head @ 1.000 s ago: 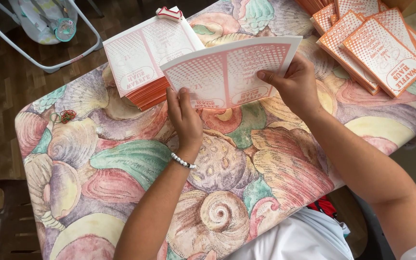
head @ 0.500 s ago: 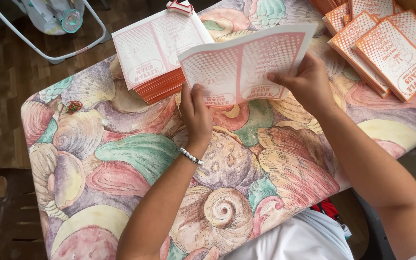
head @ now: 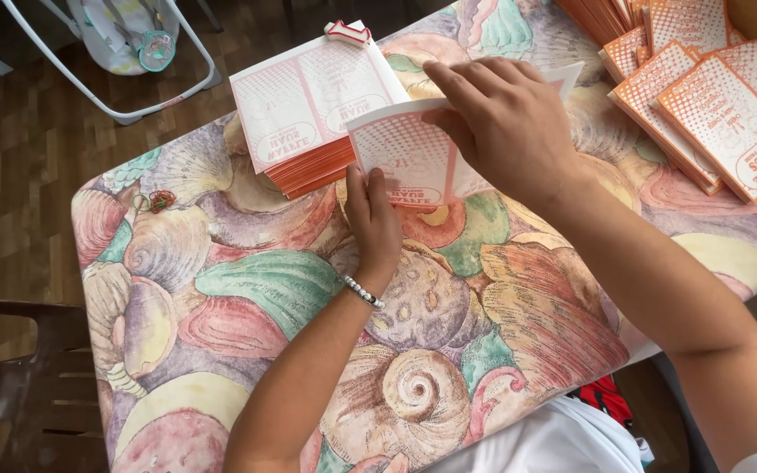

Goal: Folding flat paper templates into bags and stacking them on a table.

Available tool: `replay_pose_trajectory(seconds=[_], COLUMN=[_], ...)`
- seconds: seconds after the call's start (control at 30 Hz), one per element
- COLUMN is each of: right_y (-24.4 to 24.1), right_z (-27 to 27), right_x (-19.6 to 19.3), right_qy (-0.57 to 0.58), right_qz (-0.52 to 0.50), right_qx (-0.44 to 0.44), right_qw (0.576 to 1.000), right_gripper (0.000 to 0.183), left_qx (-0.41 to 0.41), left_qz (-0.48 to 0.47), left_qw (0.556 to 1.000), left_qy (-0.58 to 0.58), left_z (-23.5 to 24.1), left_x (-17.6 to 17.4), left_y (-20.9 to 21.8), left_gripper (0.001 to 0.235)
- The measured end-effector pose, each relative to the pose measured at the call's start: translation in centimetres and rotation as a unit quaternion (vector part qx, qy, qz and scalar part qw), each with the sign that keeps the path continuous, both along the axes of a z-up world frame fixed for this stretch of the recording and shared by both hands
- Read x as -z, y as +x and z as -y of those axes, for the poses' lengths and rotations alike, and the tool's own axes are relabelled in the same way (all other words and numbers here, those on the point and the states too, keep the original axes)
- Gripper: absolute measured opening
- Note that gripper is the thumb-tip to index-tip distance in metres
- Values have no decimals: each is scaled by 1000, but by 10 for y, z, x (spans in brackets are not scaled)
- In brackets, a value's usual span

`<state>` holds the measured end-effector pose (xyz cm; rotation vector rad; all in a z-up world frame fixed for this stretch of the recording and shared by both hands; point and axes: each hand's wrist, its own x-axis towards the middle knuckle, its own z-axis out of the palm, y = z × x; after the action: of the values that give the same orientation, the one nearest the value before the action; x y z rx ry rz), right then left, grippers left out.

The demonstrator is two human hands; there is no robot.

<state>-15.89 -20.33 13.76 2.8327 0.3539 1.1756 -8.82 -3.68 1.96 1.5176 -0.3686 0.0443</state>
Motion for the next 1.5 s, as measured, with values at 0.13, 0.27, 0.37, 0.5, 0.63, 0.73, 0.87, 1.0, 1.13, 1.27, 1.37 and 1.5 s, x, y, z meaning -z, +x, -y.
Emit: replay_pose_trajectory(seconds=[0.13, 0.27, 0.37, 0.5, 0.63, 0.73, 0.87, 1.0, 1.13, 1.27, 1.37, 1.5], right_y=[2, -16, -46, -63, -40, -23, -14, -16, -12, -11, -13, -16], right_z=[7, 0, -2, -17, -13, -9, -4, 3, 3, 6, 7, 5], right_x=[10, -8, -24, -39, 23, 75, 110, 110, 112, 123, 126, 129], right_qy=[-20, -4, -4, 130, 179, 211, 207, 193, 195, 208, 218, 220], right_qz=[8, -20, -57, -247, -369, -381, -348, -311, -287, -273, -275, -264], right_qx=[32, -16, 2, -79, -1, -19, -22, -55, -81, -93, -95, -93], right_qw=[999, 1000, 998, 957, 912, 900, 914, 929, 934, 935, 932, 934], right_gripper=[15, 21, 18, 19, 14, 12, 14, 12, 11, 10, 13, 14], left_qx=[14, 63, 146, 212, 203, 166, 184, 179, 204, 218, 225, 225], left_qz=[-10, -26, -37, -100, -41, 86, 215, 309, 300, 259, 264, 309], left_qw=[1000, 997, 989, 970, 972, 960, 890, 845, 837, 844, 832, 815], left_qy=[1, -32, 10, 58, 113, 208, 358, 398, 409, 417, 433, 436], left_z=[0, -7, -41, -90, -110, -111, -95, -74, -64, -64, -64, -63], left_x=[1, -6, -30, -34, -14, 1, -4, 3, 3, -15, -22, 23], left_y=[0, -16, -53, -72, -33, -1, 14, 27, 37, 38, 33, 46], left_gripper=[21, 24, 33, 31, 37, 24, 18, 20, 10, 8, 5, 2])
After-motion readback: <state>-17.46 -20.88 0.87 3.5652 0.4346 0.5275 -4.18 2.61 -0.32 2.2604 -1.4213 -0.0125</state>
